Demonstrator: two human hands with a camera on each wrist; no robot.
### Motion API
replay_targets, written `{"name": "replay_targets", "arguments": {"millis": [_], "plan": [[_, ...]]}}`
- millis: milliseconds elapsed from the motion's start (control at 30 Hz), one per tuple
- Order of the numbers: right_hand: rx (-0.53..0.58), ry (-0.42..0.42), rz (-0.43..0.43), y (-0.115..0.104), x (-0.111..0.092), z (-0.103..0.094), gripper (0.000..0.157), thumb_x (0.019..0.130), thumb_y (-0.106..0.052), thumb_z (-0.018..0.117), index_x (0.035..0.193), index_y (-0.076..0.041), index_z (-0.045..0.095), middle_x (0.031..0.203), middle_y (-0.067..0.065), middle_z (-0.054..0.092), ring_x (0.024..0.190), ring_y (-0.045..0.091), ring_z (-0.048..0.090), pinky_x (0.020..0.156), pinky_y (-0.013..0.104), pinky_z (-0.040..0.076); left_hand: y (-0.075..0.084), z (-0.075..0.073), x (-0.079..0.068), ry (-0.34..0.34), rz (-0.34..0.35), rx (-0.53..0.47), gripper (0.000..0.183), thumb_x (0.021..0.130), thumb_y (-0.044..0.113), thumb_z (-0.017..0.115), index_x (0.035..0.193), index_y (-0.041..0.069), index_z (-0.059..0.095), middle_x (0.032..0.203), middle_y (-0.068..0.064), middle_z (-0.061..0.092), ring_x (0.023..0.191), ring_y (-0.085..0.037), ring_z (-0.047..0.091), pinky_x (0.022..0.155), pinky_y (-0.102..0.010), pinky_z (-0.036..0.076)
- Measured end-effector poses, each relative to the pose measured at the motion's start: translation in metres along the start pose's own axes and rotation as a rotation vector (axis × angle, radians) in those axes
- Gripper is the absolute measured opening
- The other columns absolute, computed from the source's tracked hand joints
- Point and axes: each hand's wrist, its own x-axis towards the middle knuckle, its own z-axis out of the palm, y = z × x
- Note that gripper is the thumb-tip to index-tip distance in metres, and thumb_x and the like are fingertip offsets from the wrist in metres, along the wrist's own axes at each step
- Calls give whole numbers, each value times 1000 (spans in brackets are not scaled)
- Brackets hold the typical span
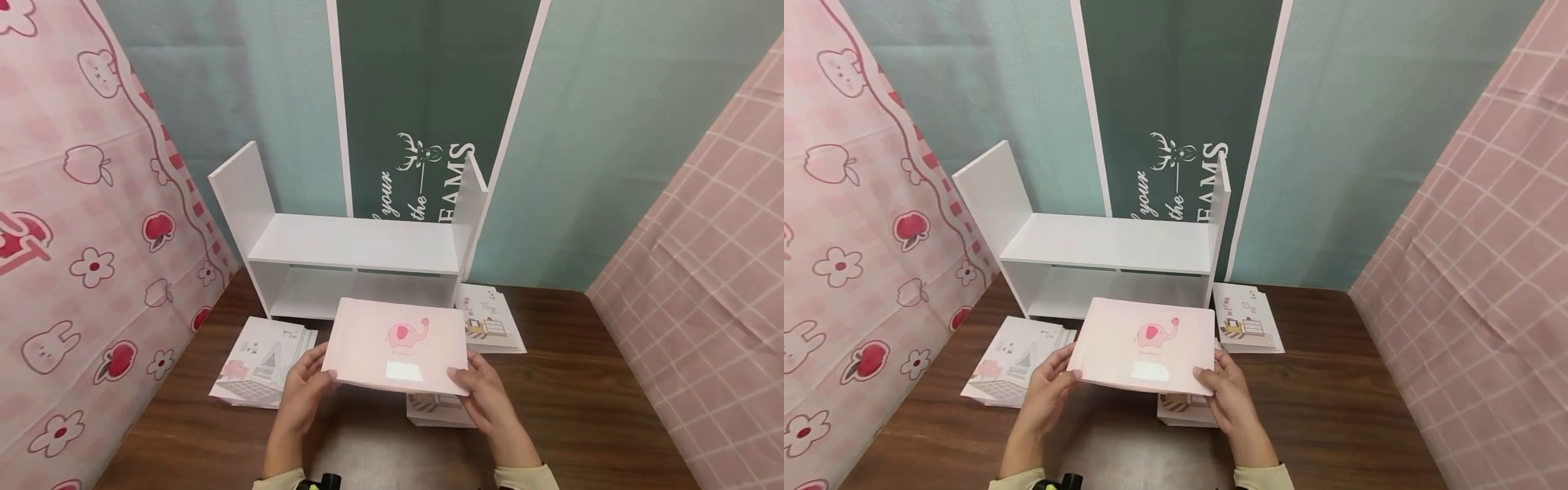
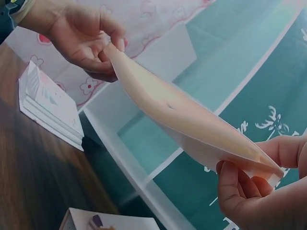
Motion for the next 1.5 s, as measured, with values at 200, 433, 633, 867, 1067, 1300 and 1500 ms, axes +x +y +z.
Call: {"name": "replay_targets", "arguments": {"millis": [200, 433, 633, 867, 1067, 1300, 1500], "plan": [[-32, -4, 13, -9, -1, 8, 52, 83, 11, 47, 131, 9, 28, 123, 19, 48, 95, 19, 59, 79, 31, 51, 14, 0, -1, 13, 0, 2, 54, 80, -14, 48, 132, -14, 35, 118, -19, 49, 95, -17, 57, 74, -29, 52], [-46, -16, 44, -23, -3, 17, 56, 85, 10, 45, 137, 4, 25, 129, 21, 43, 94, 22, 59, 79, 36, 51, 29, 5, 1, 13, -11, -4, 53, 81, -14, 47, 132, -15, 33, 119, -20, 47, 94, -16, 57, 74, -28, 52], [-77, -55, 48, -35, -7, 21, 57, 88, 6, 47, 140, 2, 23, 128, 21, 44, 96, 23, 59, 82, 41, 50, 40, 9, 0, 4, -8, -6, 54, 79, -14, 47, 132, -15, 32, 118, -21, 46, 94, -17, 57, 75, -28, 52], [-112, -109, 32, -43, -9, 21, 57, 88, 6, 48, 138, 2, 22, 122, 15, 50, 92, 22, 61, 81, 44, 49, 52, 10, -1, -1, -17, 24, 53, 80, -14, 48, 131, -13, 35, 113, -17, 48, 88, -16, 58, 74, -29, 52], [-125, -144, 8, -50, -7, 25, 59, 86, 6, 51, 137, 5, 21, 121, 17, 51, 94, 22, 62, 80, 40, 51, 64, 11, 0, -1, -10, 26, 52, 80, -12, 49, 130, -14, 36, 111, -16, 50, 88, -17, 58, 74, -29, 52], [-193, -143, 22, -66, -1, 37, 59, 87, 4, 53, 138, 3, 22, 130, 24, 44, 99, 24, 61, 84, 41, 50, 81, 7, 9, -37, 5, 62, 51, 82, -11, 49, 131, -13, 35, 117, -21, 46, 92, -17, 57, 75, -28, 52], [-225, -166, 7, -77, 4, 44, 59, 87, 4, 52, 137, 5, 22, 132, 24, 43, 101, 23, 60, 87, 41, 48, 94, 6, 17, -78, 13, 102, 52, 82, -10, 50, 131, -15, 33, 116, -23, 44, 91, -17, 57, 77, -28, 52]]}}
